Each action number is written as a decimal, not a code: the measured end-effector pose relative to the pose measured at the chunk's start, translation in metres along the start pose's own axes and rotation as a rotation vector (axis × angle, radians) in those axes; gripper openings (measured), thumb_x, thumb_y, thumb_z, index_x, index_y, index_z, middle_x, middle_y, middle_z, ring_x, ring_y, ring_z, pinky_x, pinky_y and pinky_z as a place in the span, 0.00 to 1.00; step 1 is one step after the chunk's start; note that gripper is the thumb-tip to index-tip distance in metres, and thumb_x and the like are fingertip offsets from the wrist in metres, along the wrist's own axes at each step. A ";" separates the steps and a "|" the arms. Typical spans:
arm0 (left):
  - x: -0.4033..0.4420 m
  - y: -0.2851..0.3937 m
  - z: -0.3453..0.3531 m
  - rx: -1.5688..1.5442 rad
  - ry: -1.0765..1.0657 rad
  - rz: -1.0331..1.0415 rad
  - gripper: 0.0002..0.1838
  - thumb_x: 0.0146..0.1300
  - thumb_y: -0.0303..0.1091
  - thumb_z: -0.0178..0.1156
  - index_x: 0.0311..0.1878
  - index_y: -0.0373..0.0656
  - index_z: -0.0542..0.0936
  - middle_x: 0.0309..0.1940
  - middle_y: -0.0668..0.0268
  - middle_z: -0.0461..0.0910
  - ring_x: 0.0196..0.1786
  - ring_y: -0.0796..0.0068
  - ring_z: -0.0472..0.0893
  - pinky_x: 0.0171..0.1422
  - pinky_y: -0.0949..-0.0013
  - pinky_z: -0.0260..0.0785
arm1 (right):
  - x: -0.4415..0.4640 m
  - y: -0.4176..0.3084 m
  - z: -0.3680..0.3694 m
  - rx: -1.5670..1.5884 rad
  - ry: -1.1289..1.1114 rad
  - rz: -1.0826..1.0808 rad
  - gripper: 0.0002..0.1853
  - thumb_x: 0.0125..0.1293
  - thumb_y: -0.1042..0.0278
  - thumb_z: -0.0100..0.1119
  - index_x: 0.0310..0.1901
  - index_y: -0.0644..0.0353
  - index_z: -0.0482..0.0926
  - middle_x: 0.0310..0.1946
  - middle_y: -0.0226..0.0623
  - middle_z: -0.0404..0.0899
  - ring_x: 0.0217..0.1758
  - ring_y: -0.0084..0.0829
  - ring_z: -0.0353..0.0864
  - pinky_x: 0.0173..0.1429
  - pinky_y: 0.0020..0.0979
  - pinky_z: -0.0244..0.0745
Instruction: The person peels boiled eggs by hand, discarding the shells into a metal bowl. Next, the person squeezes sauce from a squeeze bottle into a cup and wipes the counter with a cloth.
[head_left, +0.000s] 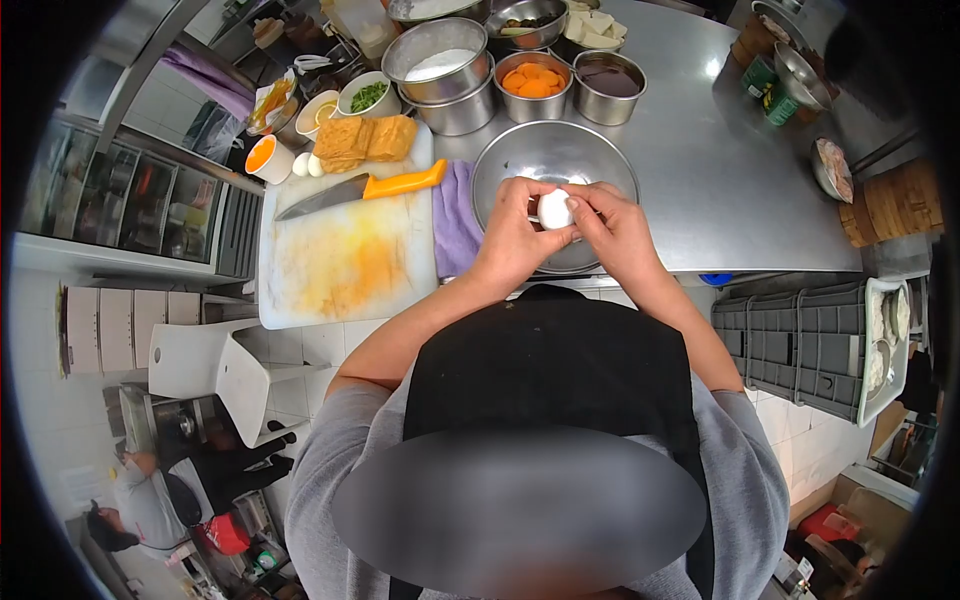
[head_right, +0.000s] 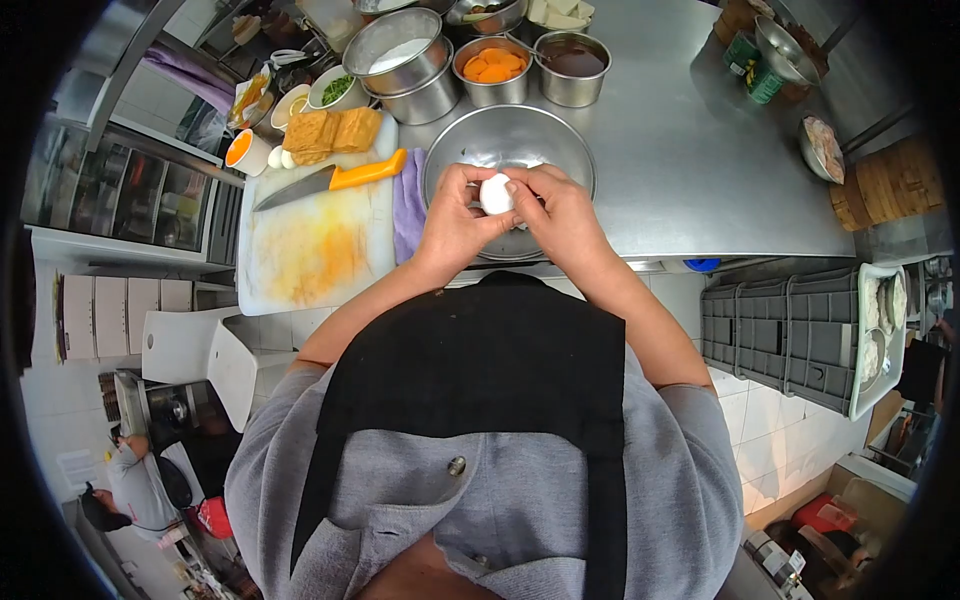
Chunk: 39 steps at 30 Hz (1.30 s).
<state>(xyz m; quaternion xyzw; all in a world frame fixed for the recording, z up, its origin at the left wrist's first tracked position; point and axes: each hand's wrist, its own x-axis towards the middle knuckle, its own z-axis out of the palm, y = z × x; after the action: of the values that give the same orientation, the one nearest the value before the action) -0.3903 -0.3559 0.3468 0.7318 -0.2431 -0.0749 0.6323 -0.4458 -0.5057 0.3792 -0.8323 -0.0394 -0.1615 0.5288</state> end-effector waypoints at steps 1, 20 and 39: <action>0.000 -0.001 0.000 -0.044 -0.001 -0.016 0.29 0.47 0.28 0.77 0.49 0.37 0.69 0.49 0.58 0.67 0.48 0.68 0.77 0.50 0.67 0.79 | -0.001 -0.001 0.000 0.001 0.002 0.002 0.12 0.68 0.72 0.54 0.49 0.67 0.81 0.38 0.44 0.80 0.38 0.35 0.81 0.44 0.32 0.76; -0.001 0.005 -0.005 0.186 0.061 0.087 0.31 0.45 0.28 0.76 0.50 0.38 0.69 0.48 0.55 0.67 0.48 0.60 0.75 0.52 0.63 0.73 | -0.002 -0.007 0.001 -0.058 0.125 -0.110 0.04 0.59 0.75 0.63 0.37 0.62 0.82 0.34 0.39 0.79 0.38 0.37 0.80 0.42 0.34 0.75; -0.006 0.013 -0.007 0.245 0.011 0.088 0.29 0.49 0.25 0.74 0.53 0.39 0.70 0.50 0.61 0.67 0.50 0.70 0.76 0.51 0.68 0.77 | 0.002 0.015 -0.002 -0.259 0.011 -0.128 0.07 0.56 0.74 0.61 0.32 0.63 0.71 0.32 0.43 0.76 0.35 0.47 0.77 0.40 0.43 0.72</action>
<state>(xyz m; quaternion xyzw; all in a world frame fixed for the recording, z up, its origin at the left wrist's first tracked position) -0.3955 -0.3480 0.3596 0.7926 -0.2787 -0.0130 0.5422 -0.4409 -0.5148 0.3674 -0.8883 -0.0685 -0.2033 0.4060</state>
